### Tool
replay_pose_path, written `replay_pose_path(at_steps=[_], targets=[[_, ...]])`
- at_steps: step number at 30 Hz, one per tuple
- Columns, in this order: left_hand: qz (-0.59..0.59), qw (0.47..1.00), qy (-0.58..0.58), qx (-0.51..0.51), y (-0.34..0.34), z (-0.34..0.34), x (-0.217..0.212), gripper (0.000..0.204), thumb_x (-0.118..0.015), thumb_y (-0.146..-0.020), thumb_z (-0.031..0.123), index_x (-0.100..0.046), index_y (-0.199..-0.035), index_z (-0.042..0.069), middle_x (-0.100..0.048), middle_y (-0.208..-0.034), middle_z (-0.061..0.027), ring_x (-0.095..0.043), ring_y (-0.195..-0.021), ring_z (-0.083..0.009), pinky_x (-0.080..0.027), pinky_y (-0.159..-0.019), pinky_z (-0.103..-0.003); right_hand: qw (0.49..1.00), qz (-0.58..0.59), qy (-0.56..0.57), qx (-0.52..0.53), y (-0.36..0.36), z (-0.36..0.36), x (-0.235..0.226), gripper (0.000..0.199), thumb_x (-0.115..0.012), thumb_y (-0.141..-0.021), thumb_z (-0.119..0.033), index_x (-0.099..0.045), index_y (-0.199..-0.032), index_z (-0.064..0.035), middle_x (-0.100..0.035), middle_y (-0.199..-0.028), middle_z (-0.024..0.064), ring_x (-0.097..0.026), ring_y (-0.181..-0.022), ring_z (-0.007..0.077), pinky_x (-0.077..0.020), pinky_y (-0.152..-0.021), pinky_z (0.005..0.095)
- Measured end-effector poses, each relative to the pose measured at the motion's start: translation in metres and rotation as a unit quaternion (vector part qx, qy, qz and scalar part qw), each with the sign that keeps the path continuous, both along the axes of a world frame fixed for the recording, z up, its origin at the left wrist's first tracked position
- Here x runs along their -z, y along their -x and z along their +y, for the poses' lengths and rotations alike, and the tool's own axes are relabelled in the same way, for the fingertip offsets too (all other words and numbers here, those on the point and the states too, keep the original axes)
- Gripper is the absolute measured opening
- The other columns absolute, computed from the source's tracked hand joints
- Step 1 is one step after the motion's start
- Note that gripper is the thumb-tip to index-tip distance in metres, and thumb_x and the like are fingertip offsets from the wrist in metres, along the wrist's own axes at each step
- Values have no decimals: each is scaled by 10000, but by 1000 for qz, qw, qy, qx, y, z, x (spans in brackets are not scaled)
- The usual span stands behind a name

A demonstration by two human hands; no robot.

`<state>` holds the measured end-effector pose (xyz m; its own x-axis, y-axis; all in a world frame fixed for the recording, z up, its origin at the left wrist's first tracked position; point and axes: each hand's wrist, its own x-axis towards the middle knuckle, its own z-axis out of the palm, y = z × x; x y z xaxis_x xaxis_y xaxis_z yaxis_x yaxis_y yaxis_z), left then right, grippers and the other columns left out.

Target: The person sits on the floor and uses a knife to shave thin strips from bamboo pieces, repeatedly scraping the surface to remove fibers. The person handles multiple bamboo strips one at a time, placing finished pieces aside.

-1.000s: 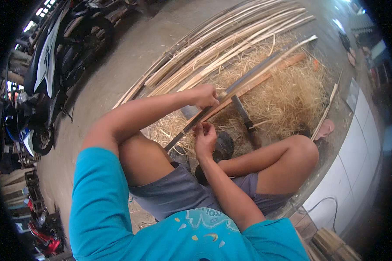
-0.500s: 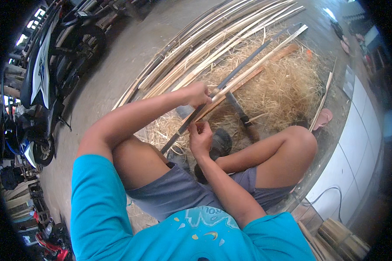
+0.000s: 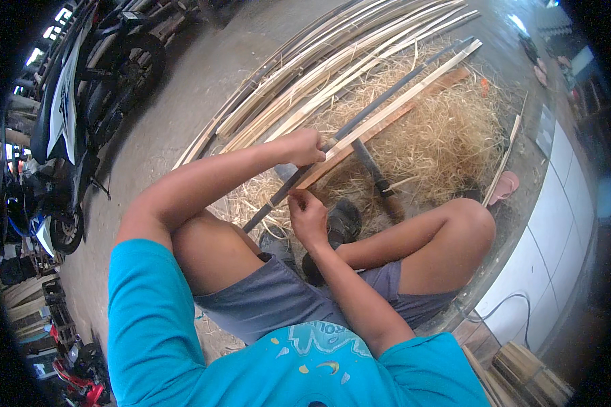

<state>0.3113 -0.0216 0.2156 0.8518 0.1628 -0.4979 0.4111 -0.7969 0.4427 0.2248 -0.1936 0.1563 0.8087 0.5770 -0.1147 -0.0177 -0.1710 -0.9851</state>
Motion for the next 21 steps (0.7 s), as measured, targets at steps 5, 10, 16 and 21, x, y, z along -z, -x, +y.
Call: replay_pose_path(at_steps=[5,10,16,21], targets=[[-5,998,-51,46,-1,-12,-10,478,-719,-823,368,-715,-919,-101,-706,-950,-292,-715,-928,-384,-568,-818,-443,999,44,-24,22,-2,2,10,204,-701,-935,-164,-694,-1028,17,-680,-773,29,-560,-654,82,-465,-617,261],[-9,999,-39,18,6,-11,-17,478,-721,-816,373,-716,-910,-95,-703,-966,-295,-704,-956,-399,-560,-848,-448,998,58,27,-10,-6,-1,7,204,-717,-938,-178,-685,-1023,4,-692,-849,39,-582,-723,79,-474,-664,257],[-9,1000,-13,6,-1,-10,-24,464,-731,-832,376,-721,-919,-79,-714,-976,-269,-711,-938,-377,-555,-846,-440,942,226,-245,48,5,11,45,302,-656,-988,-152,-557,-1259,-61,-661,-1082,37,-623,-919,109,-521,-787,290],[-46,993,78,-78,20,0,-13,427,-718,-876,383,-740,-995,-26,-728,-1002,-211,-702,-928,-320,-541,-835,-419,856,432,-281,-46,-5,9,31,318,-602,-1013,-105,-501,-1315,-111,-658,-1140,36,-652,-977,146,-538,-828,312]])
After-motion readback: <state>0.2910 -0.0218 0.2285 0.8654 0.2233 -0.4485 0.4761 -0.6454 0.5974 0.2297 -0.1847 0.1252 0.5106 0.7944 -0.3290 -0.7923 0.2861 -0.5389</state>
